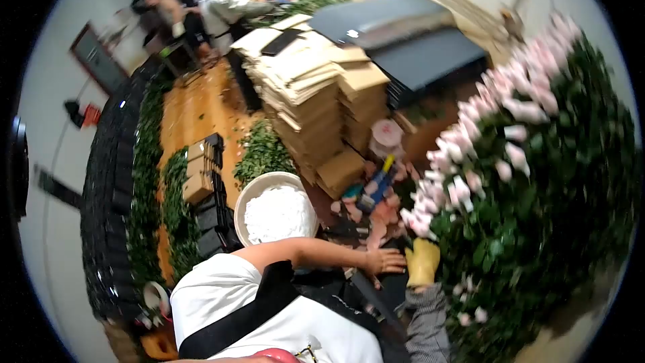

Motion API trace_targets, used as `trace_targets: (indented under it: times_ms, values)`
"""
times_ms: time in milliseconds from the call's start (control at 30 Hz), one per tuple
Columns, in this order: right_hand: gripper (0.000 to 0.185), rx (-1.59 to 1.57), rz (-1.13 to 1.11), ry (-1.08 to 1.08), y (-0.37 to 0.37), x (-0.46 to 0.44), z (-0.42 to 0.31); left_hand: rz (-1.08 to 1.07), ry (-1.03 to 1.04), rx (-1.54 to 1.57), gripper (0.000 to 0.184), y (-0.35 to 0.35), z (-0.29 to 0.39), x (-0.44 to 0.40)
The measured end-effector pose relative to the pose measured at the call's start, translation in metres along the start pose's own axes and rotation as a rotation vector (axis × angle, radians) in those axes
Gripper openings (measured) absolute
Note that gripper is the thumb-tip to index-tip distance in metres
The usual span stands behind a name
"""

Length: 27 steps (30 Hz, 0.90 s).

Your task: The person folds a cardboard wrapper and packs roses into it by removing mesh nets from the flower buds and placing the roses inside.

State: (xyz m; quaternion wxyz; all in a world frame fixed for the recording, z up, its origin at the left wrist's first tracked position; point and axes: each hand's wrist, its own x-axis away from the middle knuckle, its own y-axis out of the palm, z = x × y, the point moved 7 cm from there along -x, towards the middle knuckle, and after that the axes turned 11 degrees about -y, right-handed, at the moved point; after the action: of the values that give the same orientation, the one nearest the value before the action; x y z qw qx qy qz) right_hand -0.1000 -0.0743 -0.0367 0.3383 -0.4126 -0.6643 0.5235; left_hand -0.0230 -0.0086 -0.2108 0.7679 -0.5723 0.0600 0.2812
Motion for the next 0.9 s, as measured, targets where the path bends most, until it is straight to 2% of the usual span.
trace_targets:
  times_ms: [33,100,167,200,233,300,333,367,433,467,500,600,633,667,700,767,800,833,867,900]
  values:
    - [0.030,-0.056,-0.082,0.052,-0.003,0.005,0.000,-0.006,0.004,-0.014,0.116,0.003,-0.001,-0.001]
    - [0.035,-0.248,0.391,-0.289,-0.029,0.020,-0.013,-0.003,0.014,-0.004,0.109,0.005,-0.003,0.000]
    - [0.051,-0.096,0.365,-0.473,-0.081,0.032,-0.063,0.047,0.066,-0.149,0.114,0.010,-0.002,0.001]
    - [0.053,-0.100,0.353,-0.501,-0.090,0.042,-0.076,0.149,0.101,-0.241,0.112,0.010,-0.001,0.003]
    - [0.054,-0.102,0.344,-0.516,-0.093,0.057,-0.086,0.133,0.106,-0.308,0.112,0.023,-0.006,0.004]
    - [0.060,-0.699,0.118,-0.176,-0.067,0.084,-0.083,0.223,0.134,-0.293,0.111,0.017,-0.004,0.003]
    - [0.060,-0.842,-0.143,-0.102,-0.015,0.109,-0.068,0.019,0.053,-0.229,0.049,0.002,-0.001,0.000]
    - [0.060,-0.976,-0.406,-0.021,0.032,0.130,-0.059,0.020,0.053,-0.230,0.049,-0.004,0.004,0.002]
    - [0.054,-0.480,-0.508,0.042,0.050,0.138,-0.061,0.116,0.040,-0.083,0.052,-0.016,0.006,-0.001]
    - [0.049,-0.199,-0.501,-0.041,0.058,0.138,-0.060,0.113,0.053,-0.059,0.055,-0.019,0.006,-0.001]
    - [0.047,-0.233,-0.428,-0.067,0.062,0.140,-0.060,0.113,0.067,-0.100,0.054,-0.019,0.007,-0.002]
    - [0.052,-0.969,-0.437,0.035,0.036,0.137,-0.069,0.200,0.094,-0.126,0.052,-0.019,0.006,-0.002]
    - [0.056,-1.202,-0.435,0.025,0.032,0.135,-0.061,0.216,0.097,-0.114,0.051,-0.021,0.007,-0.001]
    - [0.059,-1.327,-0.441,0.135,0.042,0.128,-0.036,0.213,0.098,-0.157,0.049,-0.011,0.002,-0.002]
    - [0.064,-1.223,-0.320,0.101,0.046,0.115,-0.015,0.146,0.110,-0.194,0.050,0.001,-0.004,-0.001]
    - [0.085,-0.469,-0.400,0.144,0.043,0.108,0.016,-0.042,0.045,0.058,0.058,-0.019,-0.001,-0.011]
    - [0.085,-0.481,-0.402,0.165,0.065,0.113,0.028,-0.045,0.003,0.155,0.064,-0.020,-0.008,-0.011]
    - [0.096,-0.259,-0.413,0.006,0.095,0.115,0.035,-0.104,-0.091,0.264,0.056,-0.016,-0.022,-0.009]
    - [0.107,-0.038,-0.423,-0.152,0.113,0.124,0.035,-0.295,-0.410,0.278,0.041,-0.054,-0.021,-0.003]
    - [0.115,0.149,-0.565,-0.005,0.103,0.127,0.013,-0.320,-0.685,0.228,0.036,-0.089,-0.026,0.011]
